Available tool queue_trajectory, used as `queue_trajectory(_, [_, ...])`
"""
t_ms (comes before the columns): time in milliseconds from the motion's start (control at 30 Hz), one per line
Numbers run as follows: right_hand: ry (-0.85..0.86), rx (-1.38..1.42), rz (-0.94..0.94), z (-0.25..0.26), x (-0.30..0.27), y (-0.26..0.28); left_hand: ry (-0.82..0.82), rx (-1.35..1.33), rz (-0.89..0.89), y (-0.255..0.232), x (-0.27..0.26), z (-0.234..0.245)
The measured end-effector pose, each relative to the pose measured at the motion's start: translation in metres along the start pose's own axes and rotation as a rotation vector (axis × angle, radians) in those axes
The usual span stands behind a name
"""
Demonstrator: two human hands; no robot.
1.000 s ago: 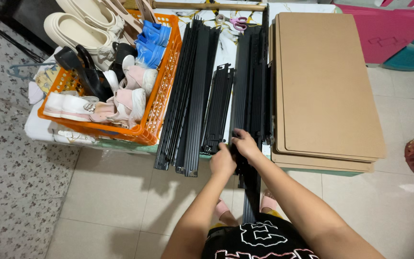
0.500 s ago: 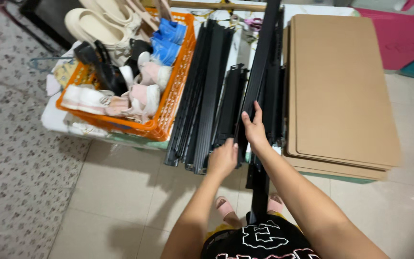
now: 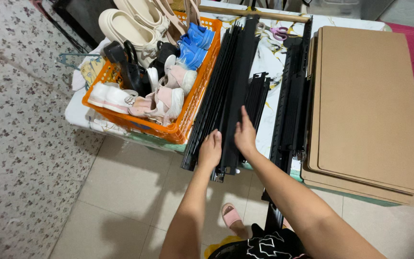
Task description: The person gathers and aligns multiple black metal rails on a table, then moves them to the floor and begins connecting them into a frame-like structure. The person handles the rails by hand, arranging them in parallel and then joining them at the ends.
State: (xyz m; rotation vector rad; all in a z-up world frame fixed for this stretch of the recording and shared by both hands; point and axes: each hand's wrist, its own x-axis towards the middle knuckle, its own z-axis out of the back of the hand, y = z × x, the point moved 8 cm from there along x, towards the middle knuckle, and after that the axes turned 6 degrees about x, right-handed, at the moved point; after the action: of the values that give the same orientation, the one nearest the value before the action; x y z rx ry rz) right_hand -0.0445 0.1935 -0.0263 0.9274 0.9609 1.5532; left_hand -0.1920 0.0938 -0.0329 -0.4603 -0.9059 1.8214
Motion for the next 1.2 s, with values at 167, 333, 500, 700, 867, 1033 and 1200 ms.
queue_trajectory(167, [0.164, -0.444, 0.067, -0.027, -0.013, 0.003, 0.088, 0.027, 0.005, -0.002, 0.012, -0.020])
queue_trajectory(333, [-0.011, -0.565, 0.025, 0.015, -0.014, -0.015, 0.065, 0.195, -0.184, -0.023, 0.006, -0.029])
queue_trajectory(500, [0.003, -0.236, -0.076, 0.031, -0.003, -0.060, 0.127, 0.261, -0.261, -0.038, 0.002, -0.051])
queue_trajectory(700, [-0.065, -0.201, -0.003, 0.026, -0.005, -0.082, 0.140, 0.265, -0.313, -0.039, 0.005, -0.059])
queue_trajectory(867, [-0.123, -0.273, -0.087, 0.033, -0.013, -0.073, 0.180, 0.296, -0.310, -0.048, -0.001, -0.052])
queue_trajectory(1033, [-0.041, -0.382, -0.219, 0.043, -0.011, -0.059, 0.076, 0.416, -0.181, -0.057, -0.001, -0.027])
queue_trajectory(1200, [-0.029, -0.380, -0.302, 0.049, -0.012, -0.058, 0.062, 0.348, -0.124, -0.051, -0.004, -0.037])
